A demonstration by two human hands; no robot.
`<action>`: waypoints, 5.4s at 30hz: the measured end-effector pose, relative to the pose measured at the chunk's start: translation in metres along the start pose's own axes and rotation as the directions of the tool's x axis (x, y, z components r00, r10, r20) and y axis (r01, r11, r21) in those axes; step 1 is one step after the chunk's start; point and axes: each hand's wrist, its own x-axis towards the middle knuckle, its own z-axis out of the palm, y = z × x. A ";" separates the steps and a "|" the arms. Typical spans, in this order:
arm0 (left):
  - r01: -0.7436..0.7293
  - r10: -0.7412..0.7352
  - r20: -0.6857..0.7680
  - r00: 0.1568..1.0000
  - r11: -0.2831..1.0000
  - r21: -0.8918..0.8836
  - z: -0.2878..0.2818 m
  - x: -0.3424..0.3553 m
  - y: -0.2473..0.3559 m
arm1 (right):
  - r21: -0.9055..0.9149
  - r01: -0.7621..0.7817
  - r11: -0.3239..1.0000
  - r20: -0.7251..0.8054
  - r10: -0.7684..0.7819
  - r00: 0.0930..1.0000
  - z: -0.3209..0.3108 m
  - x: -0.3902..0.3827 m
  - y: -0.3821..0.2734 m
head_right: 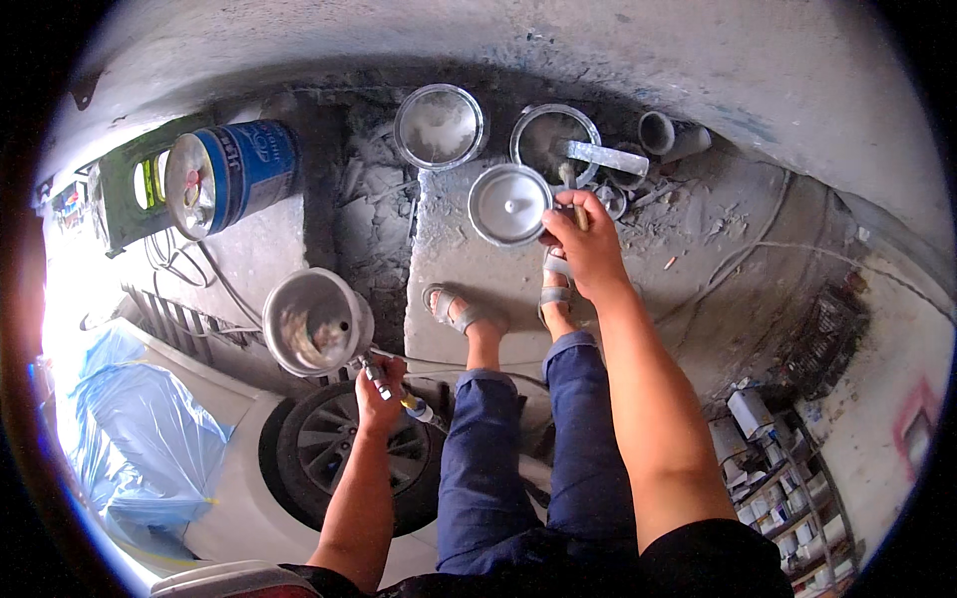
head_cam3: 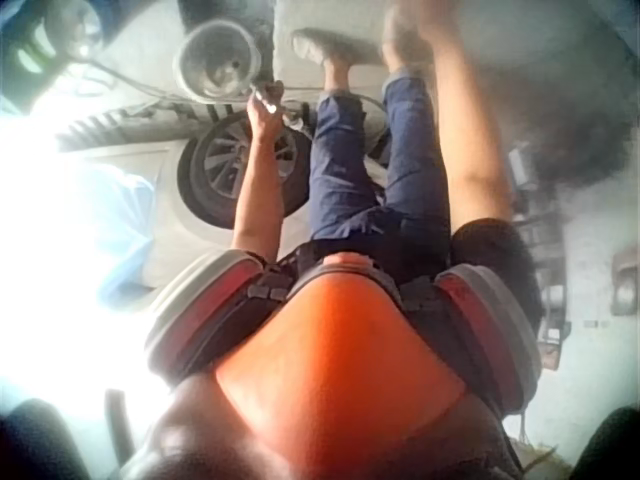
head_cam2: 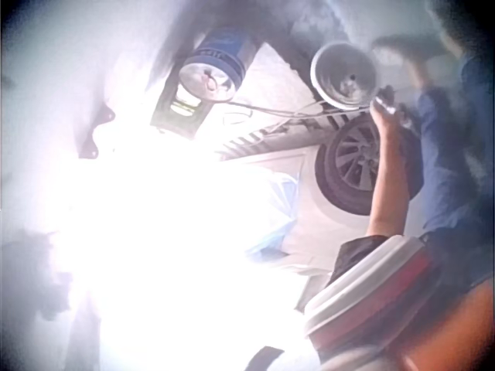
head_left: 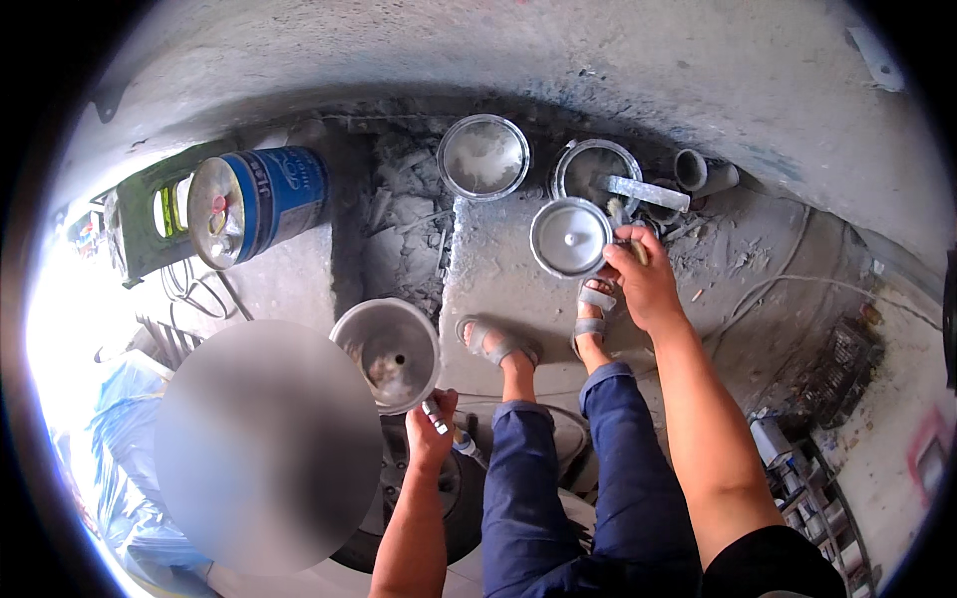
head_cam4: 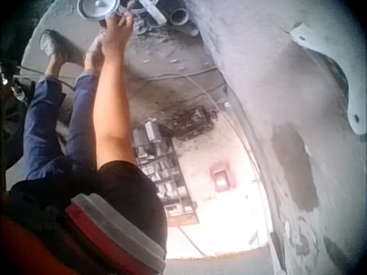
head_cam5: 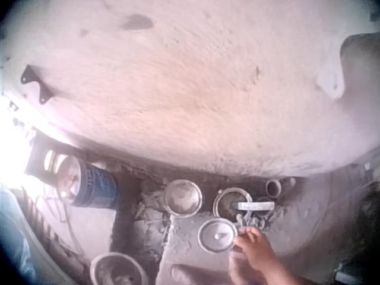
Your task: The person pours white paint from a large blue bucket into a spray gun cup using a funnel. They then use a brush to stir the paint in the cup and transfer additional paint from a smaller can into the cup, ensuring the mixture is ready for application.
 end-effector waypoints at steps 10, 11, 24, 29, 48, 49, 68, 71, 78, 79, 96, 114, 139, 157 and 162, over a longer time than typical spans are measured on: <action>0.190 -0.190 0.026 0.981 0.945 -0.265 0.006 0.002 0.036 | -0.130 0.044 0.990 -0.027 -0.048 0.998 -0.010 -0.004 -0.016; 0.177 -0.182 0.003 0.983 0.951 -0.253 0.008 0.003 0.030 | -0.154 0.144 0.978 -0.007 -0.146 0.989 -0.007 0.003 -0.019; 0.069 -0.086 -0.092 0.992 0.983 -0.172 0.018 0.011 0.015 | -0.208 0.210 0.955 0.053 -0.204 0.978 -0.004 0.012 -0.029; -0.008 -0.028 -0.153 0.988 0.974 -0.228 0.022 0.008 0.006 | -0.213 0.104 0.972 -0.043 -0.116 0.992 -0.029 -0.002 -0.015; -0.155 0.046 -0.447 0.894 0.965 -0.211 0.026 0.021 -0.058 | -0.873 0.437 -0.215 0.486 -0.452 0.748 0.003 0.066 -0.027; -0.143 -0.015 -0.451 0.893 0.938 -0.315 0.025 0.024 -0.057 | -0.859 0.431 -0.276 0.511 -0.407 0.757 0.007 0.071 -0.025; 0.041 -0.114 -0.267 0.957 0.964 -0.264 0.003 0.041 -0.089 | -0.769 0.389 -0.508 0.531 -0.167 0.831 -0.006 0.074 -0.030; 0.074 -0.170 -0.213 0.962 0.915 -0.396 0.005 0.057 -0.108 | -0.769 0.452 -0.451 0.574 -0.179 0.799 -0.006 0.069 -0.032; 0.263 -0.419 -0.146 0.896 0.767 -0.585 -0.007 0.116 -0.120 | -0.801 0.412 -0.435 0.556 -0.286 0.780 -0.004 0.058 -0.042; 0.297 -0.456 -0.151 0.877 0.763 -0.575 -0.009 0.121 -0.122 | -0.780 0.436 -0.449 0.582 -0.261 0.770 -0.008 0.057 -0.041; 0.195 -0.422 -0.251 0.871 0.766 -0.613 -0.009 0.085 -0.124 | -0.852 0.356 -0.385 0.490 -0.344 0.801 -0.019 0.048 -0.041; 0.186 -0.356 -0.061 0.933 0.619 -0.763 -0.088 0.052 0.004 | -0.038 -0.021 0.999 0.148 0.026 0.989 0.215 -0.087 0.070; 0.040 -0.696 -0.418 0.584 0.539 -0.841 -0.145 0.070 -0.104 | -0.517 0.765 0.385 0.845 0.086 0.528 0.386 0.105 0.039; 0.166 -0.713 -0.425 0.558 0.598 -0.784 -0.092 0.106 -0.085 | -0.938 0.035 0.346 0.118 0.222 0.968 0.358 0.216 0.035; 0.134 -0.748 -0.387 0.539 0.529 -0.838 -0.096 0.111 -0.082 | -0.816 0.336 0.470 0.373 -0.016 0.928 0.444 0.197 -0.019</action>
